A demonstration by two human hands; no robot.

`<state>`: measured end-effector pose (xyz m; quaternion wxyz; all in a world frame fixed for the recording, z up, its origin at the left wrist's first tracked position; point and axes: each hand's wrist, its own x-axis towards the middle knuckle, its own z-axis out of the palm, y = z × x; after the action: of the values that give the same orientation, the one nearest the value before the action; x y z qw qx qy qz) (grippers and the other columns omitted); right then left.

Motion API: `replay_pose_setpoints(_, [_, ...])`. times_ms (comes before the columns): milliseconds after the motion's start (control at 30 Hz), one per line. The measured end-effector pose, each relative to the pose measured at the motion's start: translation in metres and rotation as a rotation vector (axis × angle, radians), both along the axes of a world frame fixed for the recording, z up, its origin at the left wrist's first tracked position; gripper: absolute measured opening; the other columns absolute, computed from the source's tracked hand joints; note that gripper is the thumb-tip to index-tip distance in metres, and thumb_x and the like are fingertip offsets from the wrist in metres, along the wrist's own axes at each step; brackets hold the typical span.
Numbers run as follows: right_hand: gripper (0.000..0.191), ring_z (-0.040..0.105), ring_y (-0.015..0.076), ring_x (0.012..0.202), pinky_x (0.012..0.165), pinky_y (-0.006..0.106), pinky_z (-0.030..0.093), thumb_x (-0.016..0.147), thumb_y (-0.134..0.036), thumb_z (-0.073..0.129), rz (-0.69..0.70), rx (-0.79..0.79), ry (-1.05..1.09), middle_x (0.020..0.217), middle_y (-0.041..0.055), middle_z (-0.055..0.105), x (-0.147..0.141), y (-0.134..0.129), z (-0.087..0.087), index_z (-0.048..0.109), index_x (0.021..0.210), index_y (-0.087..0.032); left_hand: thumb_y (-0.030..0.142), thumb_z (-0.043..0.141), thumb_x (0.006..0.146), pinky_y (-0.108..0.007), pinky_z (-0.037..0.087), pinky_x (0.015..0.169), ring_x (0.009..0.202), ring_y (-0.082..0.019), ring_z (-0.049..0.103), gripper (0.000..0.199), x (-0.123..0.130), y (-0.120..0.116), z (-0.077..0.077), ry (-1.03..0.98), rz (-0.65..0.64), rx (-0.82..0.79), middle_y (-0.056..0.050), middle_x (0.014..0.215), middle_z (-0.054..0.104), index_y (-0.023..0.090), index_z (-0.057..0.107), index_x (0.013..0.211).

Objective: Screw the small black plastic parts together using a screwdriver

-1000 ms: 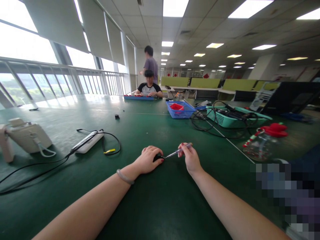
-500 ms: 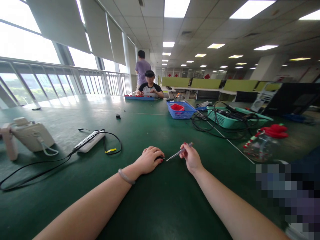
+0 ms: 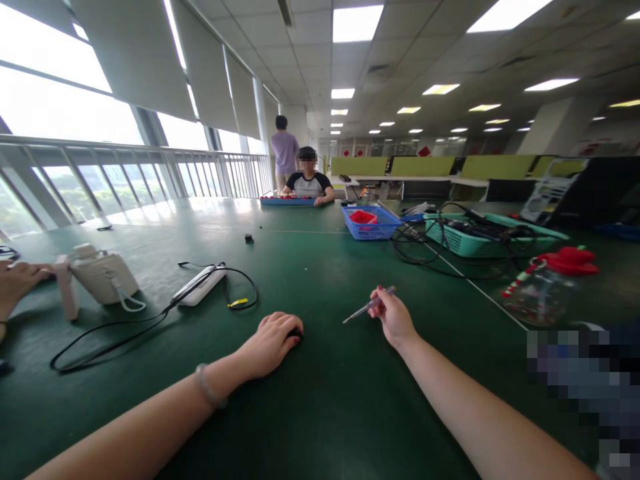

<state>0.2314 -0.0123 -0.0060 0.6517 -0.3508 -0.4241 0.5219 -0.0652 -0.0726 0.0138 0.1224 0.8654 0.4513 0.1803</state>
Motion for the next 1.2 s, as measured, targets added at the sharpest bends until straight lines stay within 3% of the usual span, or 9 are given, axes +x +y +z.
replay_pose_setpoints(167, [0.031, 0.046, 0.0106, 0.048, 0.049, 0.025, 0.042, 0.074, -0.046, 0.073, -0.002, -0.009, -0.002, 0.051, -0.0034, 0.049, 0.0, 0.001, -0.001, 0.063, 0.066, -0.018, 0.038, 0.041, 0.094, -0.045, 0.038, 0.105, 0.123, -0.023, 0.048, 0.023, -0.086, -0.02, -0.013, 0.038, 0.154, -0.018, -0.002, 0.129, 0.058, 0.027, 0.058, 0.105])
replay_pose_setpoints(267, [0.032, 0.046, 0.0105, 0.047, 0.048, 0.025, 0.041, 0.073, -0.047, 0.073, -0.011, -0.006, -0.001, 0.05, -0.0035, 0.049, -0.001, 0.002, -0.001, 0.062, 0.065, -0.018, 0.042, 0.04, 0.093, -0.048, 0.038, 0.104, 0.122, -0.025, 0.051, 0.028, -0.134, -0.015, -0.023, 0.06, 0.312, 0.013, -0.003, 0.128, 0.06, 0.028, 0.057, 0.109])
replay_pose_setpoints(367, [0.033, 0.045, 0.0103, 0.046, 0.047, 0.025, 0.041, 0.072, -0.047, 0.074, -0.021, -0.002, 0.0, 0.048, -0.0036, 0.048, -0.002, 0.002, 0.0, 0.062, 0.064, -0.018, 0.046, 0.043, 0.089, -0.047, 0.04, 0.102, 0.117, -0.027, 0.055, 0.033, -0.164, -0.004, -0.019, 0.048, 0.404, 0.042, -0.005, 0.123, 0.064, 0.025, 0.06, 0.108])
replay_pose_setpoints(533, [0.032, 0.045, 0.0099, 0.047, 0.047, 0.025, 0.041, 0.072, -0.047, 0.074, -0.02, -0.004, -0.002, 0.05, -0.0034, 0.048, -0.001, 0.001, 0.001, 0.063, 0.065, -0.018, 0.057, 0.05, 0.082, -0.04, 0.049, 0.092, 0.106, -0.027, 0.063, 0.046, -0.182, 0.0, 0.015, -0.12, 0.563, 0.08, -0.005, 0.117, 0.068, 0.025, 0.06, 0.114])
replay_pose_setpoints(600, [0.032, 0.045, 0.01, 0.048, 0.048, 0.025, 0.042, 0.072, -0.047, 0.074, -0.017, -0.011, -0.007, 0.051, -0.0033, 0.049, -0.001, 0.001, 0.001, 0.063, 0.065, -0.018, 0.059, 0.058, 0.077, -0.041, 0.049, 0.093, 0.102, -0.026, 0.064, 0.051, -0.186, -0.002, 0.022, -0.23, 0.591, 0.092, -0.005, 0.113, 0.069, 0.024, 0.061, 0.114])
replay_pose_setpoints(833, [0.032, 0.045, 0.0099, 0.046, 0.048, 0.025, 0.041, 0.073, -0.048, 0.073, -0.024, -0.02, -0.019, 0.048, -0.0039, 0.048, -0.002, 0.003, 0.0, 0.062, 0.064, -0.019, 0.062, 0.073, 0.063, -0.044, 0.046, 0.102, 0.108, -0.026, 0.062, 0.077, -0.198, -0.005, -0.001, -0.57, 0.53, -0.036, -0.013, 0.12, 0.064, 0.014, 0.055, 0.121])
replay_pose_setpoints(1000, [0.032, 0.046, 0.0108, 0.046, 0.048, 0.026, 0.041, 0.073, -0.048, 0.072, -0.027, -0.006, -0.04, 0.048, -0.0037, 0.048, -0.002, 0.003, -0.001, 0.062, 0.065, -0.019, 0.059, 0.071, 0.068, -0.044, 0.043, 0.104, 0.109, -0.026, 0.061, 0.069, -0.207, -0.011, -0.002, -0.514, 0.511, -0.145, -0.01, 0.12, 0.063, 0.015, 0.057, 0.119])
replay_pose_setpoints(1200, [0.033, 0.045, 0.0114, 0.045, 0.047, 0.027, 0.041, 0.072, -0.049, 0.073, -0.033, -0.002, -0.058, 0.047, -0.0036, 0.048, -0.003, 0.002, 0.001, 0.062, 0.064, -0.019, 0.064, 0.063, 0.073, -0.042, 0.044, 0.103, 0.113, -0.027, 0.06, 0.064, -0.217, -0.014, 0.0, -0.37, 0.468, -0.1, -0.008, 0.124, 0.064, 0.017, 0.061, 0.117])
